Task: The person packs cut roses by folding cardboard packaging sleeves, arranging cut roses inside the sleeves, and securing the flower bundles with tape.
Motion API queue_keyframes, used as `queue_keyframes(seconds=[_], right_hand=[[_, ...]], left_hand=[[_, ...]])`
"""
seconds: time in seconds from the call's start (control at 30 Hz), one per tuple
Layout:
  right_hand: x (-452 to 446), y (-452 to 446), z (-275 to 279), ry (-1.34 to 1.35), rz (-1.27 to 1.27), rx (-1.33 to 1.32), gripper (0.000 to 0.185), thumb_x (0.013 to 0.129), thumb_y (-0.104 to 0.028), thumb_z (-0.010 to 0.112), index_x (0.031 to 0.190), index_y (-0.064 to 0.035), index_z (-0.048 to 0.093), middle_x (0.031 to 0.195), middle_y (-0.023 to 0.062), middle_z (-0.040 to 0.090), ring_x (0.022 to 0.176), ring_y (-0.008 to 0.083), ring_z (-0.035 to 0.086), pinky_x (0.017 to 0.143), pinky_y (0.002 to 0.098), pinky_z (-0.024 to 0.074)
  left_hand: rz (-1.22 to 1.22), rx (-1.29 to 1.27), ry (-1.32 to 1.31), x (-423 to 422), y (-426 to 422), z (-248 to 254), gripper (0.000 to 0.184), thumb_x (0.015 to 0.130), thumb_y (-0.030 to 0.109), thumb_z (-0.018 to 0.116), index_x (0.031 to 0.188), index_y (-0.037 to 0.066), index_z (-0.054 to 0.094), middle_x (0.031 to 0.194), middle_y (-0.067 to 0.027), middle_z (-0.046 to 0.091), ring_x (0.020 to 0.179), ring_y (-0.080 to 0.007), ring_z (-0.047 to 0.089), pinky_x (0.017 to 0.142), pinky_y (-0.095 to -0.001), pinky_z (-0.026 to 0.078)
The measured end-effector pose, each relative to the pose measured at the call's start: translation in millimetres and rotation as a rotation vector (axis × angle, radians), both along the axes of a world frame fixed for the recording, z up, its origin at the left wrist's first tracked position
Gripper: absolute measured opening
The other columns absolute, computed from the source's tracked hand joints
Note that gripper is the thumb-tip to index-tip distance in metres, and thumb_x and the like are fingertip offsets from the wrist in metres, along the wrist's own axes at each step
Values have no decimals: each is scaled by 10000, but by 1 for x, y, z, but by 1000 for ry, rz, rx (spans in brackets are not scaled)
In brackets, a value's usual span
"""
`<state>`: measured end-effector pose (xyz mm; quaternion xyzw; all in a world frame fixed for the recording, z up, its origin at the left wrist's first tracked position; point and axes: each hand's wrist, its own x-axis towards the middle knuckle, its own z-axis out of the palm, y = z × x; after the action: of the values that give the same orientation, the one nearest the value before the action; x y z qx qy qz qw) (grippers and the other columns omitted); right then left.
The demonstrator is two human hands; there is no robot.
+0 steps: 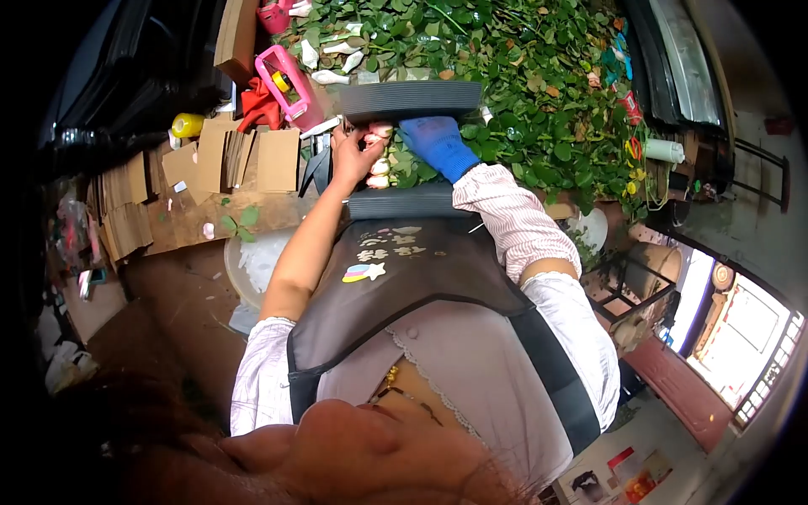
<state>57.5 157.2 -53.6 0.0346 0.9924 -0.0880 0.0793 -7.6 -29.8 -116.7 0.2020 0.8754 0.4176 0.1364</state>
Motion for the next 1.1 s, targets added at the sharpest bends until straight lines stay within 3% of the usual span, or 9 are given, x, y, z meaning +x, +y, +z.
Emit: queue_keyframes(seconds=[0.17,0.27,0.47,0.5,0.63,0.83,0.93,1.0,1.1], right_hand=[[-7,-11,7,-150,-41,29,321,940,-448,528,934,-158,666,870,96,704,809,298,684,699,450,522],[-8,-16,4,-165,-67,15,326,940,-434,519,908,-144,663,864,102,708,808,305,689,688,463,524],[-20,-27,0,-273,-28,72,218,932,-250,522,937,-98,678,888,128,722,831,310,712,697,443,544],[-24,-33,13,-294,-26,92,236,895,-204,569,1009,-92,742,989,97,744,902,272,724,707,443,555],[-36,-42,-18,-408,-41,59,298,906,-308,606,1067,-95,737,1014,94,742,894,287,717,687,496,511],[-52,-69,-40,-562,-33,165,284,887,-309,632,1063,-116,742,1041,91,739,929,303,709,696,494,511],[-34,-47,-57,-368,-11,51,308,896,-314,620,1110,-119,727,1081,96,732,960,285,704,727,477,525],[-26,-36,3,-372,-25,-72,290,913,-305,583,1113,-137,708,1082,98,724,975,270,698,777,442,539],[-18,-32,7,-267,51,-69,315,898,-208,546,1193,-142,635,1013,148,707,911,326,688,796,456,527]], left_hand=[[-1,31,37,5,-4,-4,399,738,372,796,1030,110,726,1366,-195,479,1225,-385,443,1017,-437,407],[-6,37,17,8,-7,-4,394,731,366,805,1021,111,727,1385,-206,482,1213,-391,460,1016,-440,412],[-33,33,-26,7,-11,-2,381,722,322,826,1012,96,727,1391,-236,484,1203,-401,478,987,-419,442],[-45,38,-20,6,-12,-4,385,723,319,828,1012,87,725,1391,-238,482,1201,-400,478,983,-419,447],[-100,19,-7,2,-14,-1,367,736,299,809,1011,72,722,1378,-257,480,1196,-411,478,986,-425,440],[-148,-23,8,-6,-16,-12,355,751,277,780,1017,52,710,1386,-282,447,1194,-431,471,1002,-446,427],[-172,-50,-31,-9,-16,-6,384,757,295,793,1031,42,701,1392,-272,430,1211,-438,451,1012,-443,418],[-141,-42,-2,-4,-14,-5,456,750,319,823,1071,39,661,1316,-220,475,1181,-411,454,1004,-430,410],[-65,59,-59,-5,-10,4,526,728,275,845,1118,32,590,1189,-153,526,1122,-355,474,974,-417,403]])
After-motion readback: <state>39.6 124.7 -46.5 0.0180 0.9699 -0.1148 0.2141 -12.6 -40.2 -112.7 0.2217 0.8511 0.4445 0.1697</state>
